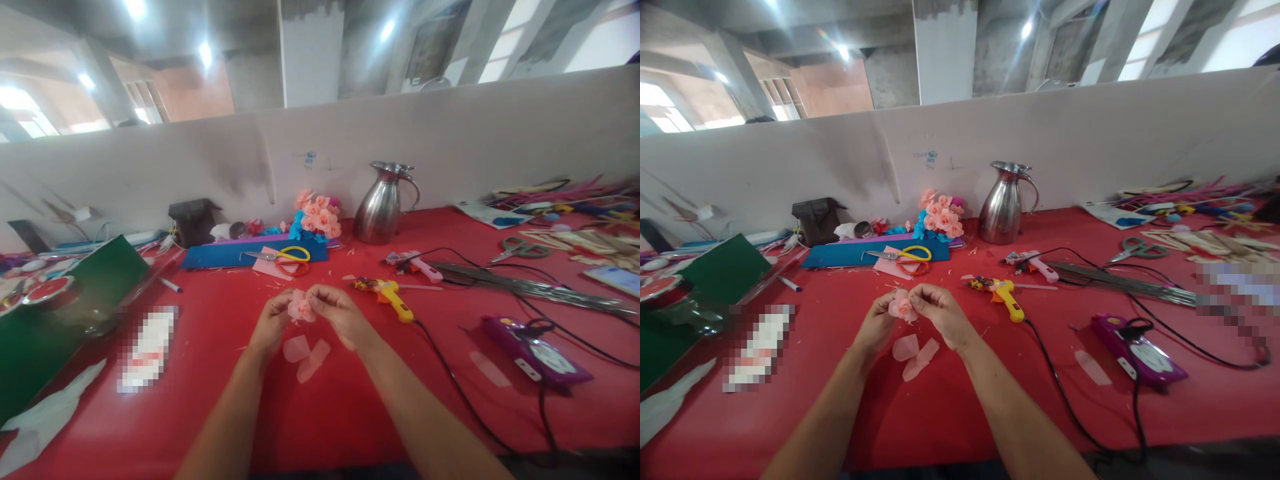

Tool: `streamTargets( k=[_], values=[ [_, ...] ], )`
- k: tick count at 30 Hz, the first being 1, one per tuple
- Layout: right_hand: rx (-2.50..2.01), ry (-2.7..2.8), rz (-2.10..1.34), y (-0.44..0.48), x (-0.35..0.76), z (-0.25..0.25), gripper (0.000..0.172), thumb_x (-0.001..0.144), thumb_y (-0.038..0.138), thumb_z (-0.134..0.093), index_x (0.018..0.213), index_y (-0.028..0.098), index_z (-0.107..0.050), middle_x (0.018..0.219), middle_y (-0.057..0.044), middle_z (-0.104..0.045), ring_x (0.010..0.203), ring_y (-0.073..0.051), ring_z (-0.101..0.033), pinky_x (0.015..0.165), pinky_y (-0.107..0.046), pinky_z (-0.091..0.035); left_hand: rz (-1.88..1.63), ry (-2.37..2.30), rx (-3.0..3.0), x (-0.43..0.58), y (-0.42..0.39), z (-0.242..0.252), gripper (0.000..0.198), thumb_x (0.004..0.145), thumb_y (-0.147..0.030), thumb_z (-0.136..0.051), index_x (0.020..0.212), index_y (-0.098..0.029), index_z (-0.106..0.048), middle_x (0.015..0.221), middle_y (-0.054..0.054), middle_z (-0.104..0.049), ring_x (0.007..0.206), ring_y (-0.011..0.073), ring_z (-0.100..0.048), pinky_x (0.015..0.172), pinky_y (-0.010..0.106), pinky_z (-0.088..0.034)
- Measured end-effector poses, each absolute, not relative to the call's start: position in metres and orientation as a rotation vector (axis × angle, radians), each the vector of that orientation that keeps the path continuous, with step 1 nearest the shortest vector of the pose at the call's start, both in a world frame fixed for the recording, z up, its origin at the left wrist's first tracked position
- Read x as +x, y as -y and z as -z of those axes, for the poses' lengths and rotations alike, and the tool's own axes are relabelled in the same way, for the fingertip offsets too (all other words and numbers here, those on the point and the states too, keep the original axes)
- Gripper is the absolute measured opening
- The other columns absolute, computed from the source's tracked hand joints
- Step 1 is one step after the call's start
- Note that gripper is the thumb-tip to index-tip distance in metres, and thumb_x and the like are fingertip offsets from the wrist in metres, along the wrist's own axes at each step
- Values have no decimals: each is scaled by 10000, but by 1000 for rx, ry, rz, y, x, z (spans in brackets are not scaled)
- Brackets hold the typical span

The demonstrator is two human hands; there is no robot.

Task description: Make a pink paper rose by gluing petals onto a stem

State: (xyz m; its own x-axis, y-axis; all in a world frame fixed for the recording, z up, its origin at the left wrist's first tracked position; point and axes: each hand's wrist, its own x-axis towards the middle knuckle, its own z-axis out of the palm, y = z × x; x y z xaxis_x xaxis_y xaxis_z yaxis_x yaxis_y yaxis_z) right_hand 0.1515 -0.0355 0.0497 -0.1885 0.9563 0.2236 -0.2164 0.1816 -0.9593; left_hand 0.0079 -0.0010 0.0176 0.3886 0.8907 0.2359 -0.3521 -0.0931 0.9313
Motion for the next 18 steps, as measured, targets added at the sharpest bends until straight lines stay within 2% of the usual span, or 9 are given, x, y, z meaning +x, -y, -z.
streamTargets(
  k=[4,11,18],
  values=[
    [-839,1286,-1221,34,152,-47,241,794,394,-578,683,181,-552,644,21,-519,608,-111,-466,620,-252,-378,-1148,-655,1255,9,1,-21,116,637,-294,-709,665,-183,-689,746,17,-573,697,129,-491,669,237,-389],
    [-1024,1293,-880,33,152,-47,169,786,329,-557,684,202,-512,670,23,-485,655,-128,-457,632,-251,-374,-1251,-722,1364,7,-1,-23,69,698,-236,-641,679,-193,-692,744,22,-582,768,146,-507,750,244,-382],
    [-1055,1341,-868,32,150,-44,167,785,335,-553,698,196,-524,664,14,-503,649,-133,-468,619,-254,-374,-1308,-825,1318,6,-7,-14,95,692,-201,-617,750,-185,-691,852,42,-605,854,171,-531,799,270,-401]
  ],
)
